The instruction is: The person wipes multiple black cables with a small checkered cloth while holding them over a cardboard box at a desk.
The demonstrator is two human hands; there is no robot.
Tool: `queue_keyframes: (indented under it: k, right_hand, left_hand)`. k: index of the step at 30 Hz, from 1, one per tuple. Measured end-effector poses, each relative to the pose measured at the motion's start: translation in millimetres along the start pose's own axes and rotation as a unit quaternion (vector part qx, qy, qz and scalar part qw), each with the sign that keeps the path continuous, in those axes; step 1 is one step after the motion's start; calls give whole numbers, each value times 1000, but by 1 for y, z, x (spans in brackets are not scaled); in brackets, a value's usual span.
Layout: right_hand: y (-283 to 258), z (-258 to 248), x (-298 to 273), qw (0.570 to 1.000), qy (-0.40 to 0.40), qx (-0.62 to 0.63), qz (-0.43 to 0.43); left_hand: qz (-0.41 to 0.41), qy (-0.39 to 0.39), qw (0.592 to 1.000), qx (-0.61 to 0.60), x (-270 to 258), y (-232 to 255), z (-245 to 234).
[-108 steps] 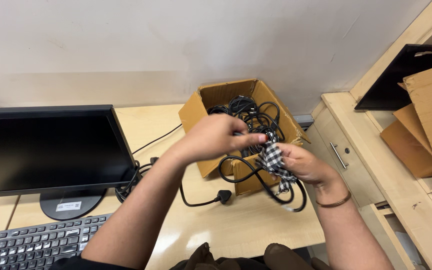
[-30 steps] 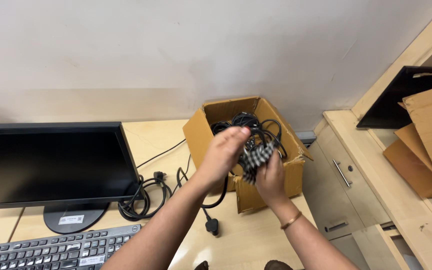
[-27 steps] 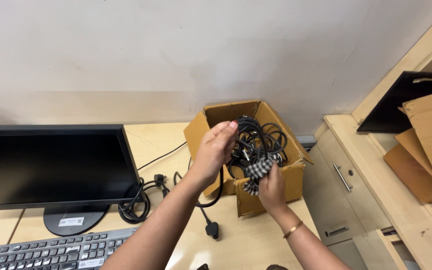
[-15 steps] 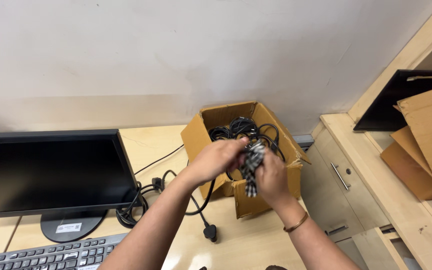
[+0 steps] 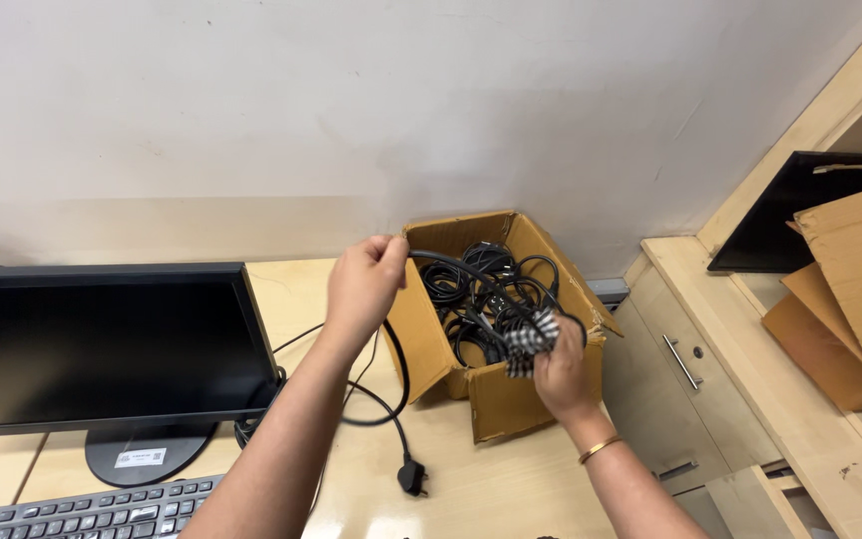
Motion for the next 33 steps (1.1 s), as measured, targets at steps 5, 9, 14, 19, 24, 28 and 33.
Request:
queue_keyframes:
  k: [5,9,14,19,24,28,33]
  right_hand:
    - [-48,-42,67,990,-41,-38,-131]
    - [-79,-52,89,988,-65,-5,-143]
    - [-46,-43,74,987,-1,-29,-160]
    - [-4,-18,34,990,-62,-122,40]
    - [12,-23,42,854,-27,372,362]
    - [-4,-50,60,747,67,569,337]
    - [-37,-57,72,777,33,555,296]
  left_hand:
    - [381,79,899,201,-29,78,3]
    - [172,-287,860,386,-40,85,32]
    - [53,-292,927,228,-36,77,18]
    - [10,-287,953,102,-38,67,7]
    - [-27,-224,960,169,-24,47,-14]
    - [-142,-354,880,284,-29,35,-3]
    - [104,-218,960,141,-58,43,42]
Point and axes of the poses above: each hand's wrist, its own x-axis towards the middle knuckle, its own z-axis out of the palm, y = z × x, the point moved 2 cm from there along x, towards the middle knuckle, and after that the axes turned 1 degree about -x, right-handed, at the moved point
